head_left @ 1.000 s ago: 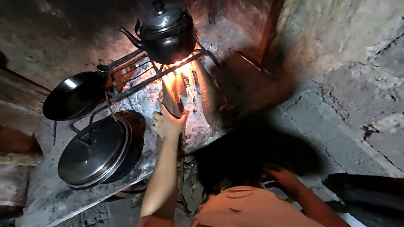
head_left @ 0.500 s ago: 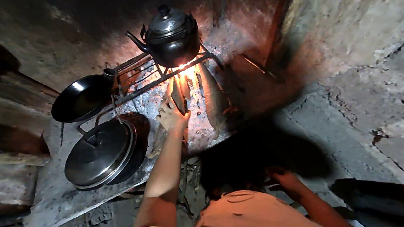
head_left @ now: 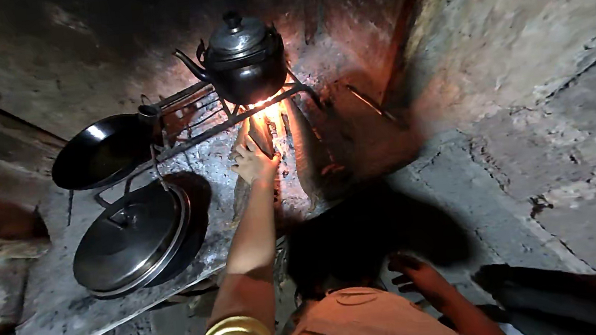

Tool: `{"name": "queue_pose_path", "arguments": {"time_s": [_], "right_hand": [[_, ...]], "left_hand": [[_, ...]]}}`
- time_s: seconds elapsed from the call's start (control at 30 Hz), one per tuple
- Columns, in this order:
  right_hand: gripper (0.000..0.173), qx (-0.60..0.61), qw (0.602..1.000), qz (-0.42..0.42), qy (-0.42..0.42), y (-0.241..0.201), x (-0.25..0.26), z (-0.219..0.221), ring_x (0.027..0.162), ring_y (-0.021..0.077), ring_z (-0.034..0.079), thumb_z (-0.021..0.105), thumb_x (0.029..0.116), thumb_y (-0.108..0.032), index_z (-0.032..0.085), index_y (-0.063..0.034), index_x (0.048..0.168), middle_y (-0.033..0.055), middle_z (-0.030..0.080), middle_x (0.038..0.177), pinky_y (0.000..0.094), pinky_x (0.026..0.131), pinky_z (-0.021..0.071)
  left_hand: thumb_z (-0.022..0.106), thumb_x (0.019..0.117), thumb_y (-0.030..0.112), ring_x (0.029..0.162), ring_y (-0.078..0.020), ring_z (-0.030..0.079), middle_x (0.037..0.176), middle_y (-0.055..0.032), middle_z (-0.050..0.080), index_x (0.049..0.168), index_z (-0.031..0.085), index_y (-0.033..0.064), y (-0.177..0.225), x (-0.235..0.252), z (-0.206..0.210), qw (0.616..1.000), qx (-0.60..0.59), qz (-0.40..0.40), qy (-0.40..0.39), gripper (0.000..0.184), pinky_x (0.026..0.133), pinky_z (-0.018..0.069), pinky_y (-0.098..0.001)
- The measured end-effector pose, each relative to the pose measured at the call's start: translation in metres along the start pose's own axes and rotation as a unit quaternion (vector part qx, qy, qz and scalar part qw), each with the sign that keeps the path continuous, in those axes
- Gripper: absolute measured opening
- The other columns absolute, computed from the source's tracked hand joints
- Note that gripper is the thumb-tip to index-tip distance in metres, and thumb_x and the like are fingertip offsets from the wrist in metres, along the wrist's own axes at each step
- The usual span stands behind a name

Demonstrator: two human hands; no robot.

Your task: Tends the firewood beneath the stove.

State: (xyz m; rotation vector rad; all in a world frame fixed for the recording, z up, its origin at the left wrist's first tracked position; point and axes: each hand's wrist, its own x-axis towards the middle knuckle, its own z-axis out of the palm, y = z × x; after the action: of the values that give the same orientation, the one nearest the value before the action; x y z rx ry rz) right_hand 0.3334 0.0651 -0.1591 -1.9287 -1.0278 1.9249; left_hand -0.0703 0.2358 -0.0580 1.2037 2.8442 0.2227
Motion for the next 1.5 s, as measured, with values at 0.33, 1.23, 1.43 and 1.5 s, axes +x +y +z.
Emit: {"name": "queue_pose_path", "arguments": {"time_s": [0.33,1.23,1.43,1.5], "right_hand": [[0.036,-0.001,1.0,0.014,0.001,0.007,0.0,-0.007,0.096,0.0295,0.072,0.055,0.1078,-0.019,0.056,-0.0058,0.142,0.0181,0.067,0.126,0.0446,0.077,0.0609],[0.036,-0.031,0.999,0.015,-0.021,0.004,0.007,-0.003,0.098,0.0305,0.071,0.056,0.1073,-0.018,0.056,-0.0047,0.141,0.0194,0.065,0.129,0.045,0.08,0.0598],[0.035,-0.035,0.999,0.012,-0.035,0.003,0.007,-0.004,0.101,0.0315,0.07,0.053,0.1082,-0.016,0.055,-0.0025,0.141,0.021,0.063,0.131,0.0458,0.081,0.0588],[0.036,-0.034,0.999,0.017,-0.032,0.004,0.008,-0.003,0.1,0.0312,0.07,0.054,0.108,-0.016,0.054,-0.003,0.141,0.0205,0.063,0.131,0.0457,0.081,0.0589]], "left_hand": [[0.079,0.0745,0.063,0.14,-0.0456,0.044,0.157,-0.0259,0.038,0.162,0.028,0.0114,0.021,0.001,0.008,0.999,-0.022,-0.042,-0.003,0.114,0.106,0.0363,-0.0711],[0.053,0.1067,0.038,0.129,-0.0407,0.058,0.136,-0.0249,0.061,0.139,0.055,0.0,-0.019,0.021,-0.011,0.964,-0.243,0.016,-0.106,0.05,0.108,0.0435,-0.061],[0.054,0.1069,0.035,0.127,-0.0391,0.059,0.132,-0.025,0.063,0.136,0.056,-0.0019,-0.012,0.011,-0.018,0.955,-0.28,0.002,-0.098,0.047,0.108,0.0442,-0.0581],[0.055,0.1067,0.036,0.126,-0.0389,0.06,0.131,-0.0252,0.064,0.135,0.057,-0.002,-0.007,0.01,-0.017,0.953,-0.287,-0.001,-0.096,0.047,0.108,0.0445,-0.0577]]}}
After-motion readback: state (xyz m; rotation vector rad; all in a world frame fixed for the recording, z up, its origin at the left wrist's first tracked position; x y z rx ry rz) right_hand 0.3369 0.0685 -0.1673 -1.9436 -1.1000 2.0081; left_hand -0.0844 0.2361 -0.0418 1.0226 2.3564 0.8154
